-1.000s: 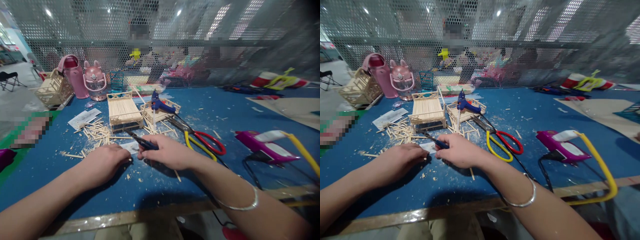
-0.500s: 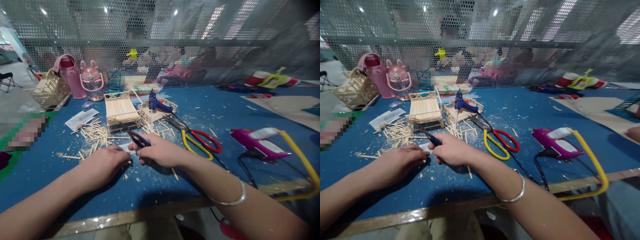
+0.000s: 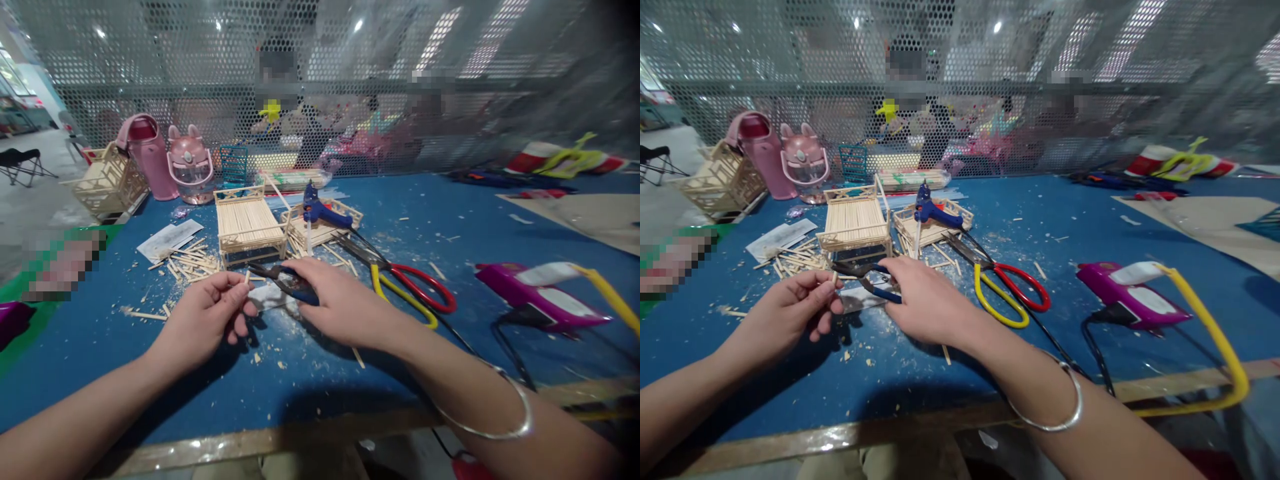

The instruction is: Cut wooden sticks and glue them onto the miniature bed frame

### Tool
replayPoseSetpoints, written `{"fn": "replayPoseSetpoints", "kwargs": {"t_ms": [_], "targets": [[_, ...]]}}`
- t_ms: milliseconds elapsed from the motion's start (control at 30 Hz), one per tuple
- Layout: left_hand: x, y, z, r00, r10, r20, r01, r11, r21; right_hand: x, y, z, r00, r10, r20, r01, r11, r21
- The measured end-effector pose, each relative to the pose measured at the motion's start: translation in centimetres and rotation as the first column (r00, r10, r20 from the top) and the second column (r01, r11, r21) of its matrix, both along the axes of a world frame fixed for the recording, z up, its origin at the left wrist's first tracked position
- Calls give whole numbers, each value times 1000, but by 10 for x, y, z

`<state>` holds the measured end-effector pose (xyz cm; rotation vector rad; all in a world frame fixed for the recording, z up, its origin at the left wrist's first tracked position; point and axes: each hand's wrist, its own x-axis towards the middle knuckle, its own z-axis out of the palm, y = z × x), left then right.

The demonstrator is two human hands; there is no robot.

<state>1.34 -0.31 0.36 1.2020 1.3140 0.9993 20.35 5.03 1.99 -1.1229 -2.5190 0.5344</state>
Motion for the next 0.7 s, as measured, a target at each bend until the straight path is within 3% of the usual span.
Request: {"fn": "replayPoseSetpoints", "kwargs": {"t_ms": [100,300,700], "targets": [[0,1,0,997,50,58,-53,998,36,-1,-1,-4,1000,20,17,-20,1000,6],[-1,1,-3,991,29,129,-38,997,73,-3,-4,-2,998,29,47,-29,1000,-7],[1,0,0,974,145,175,-144,989,-18,0,0,1,997,-4,79,4,1000,3]]}}
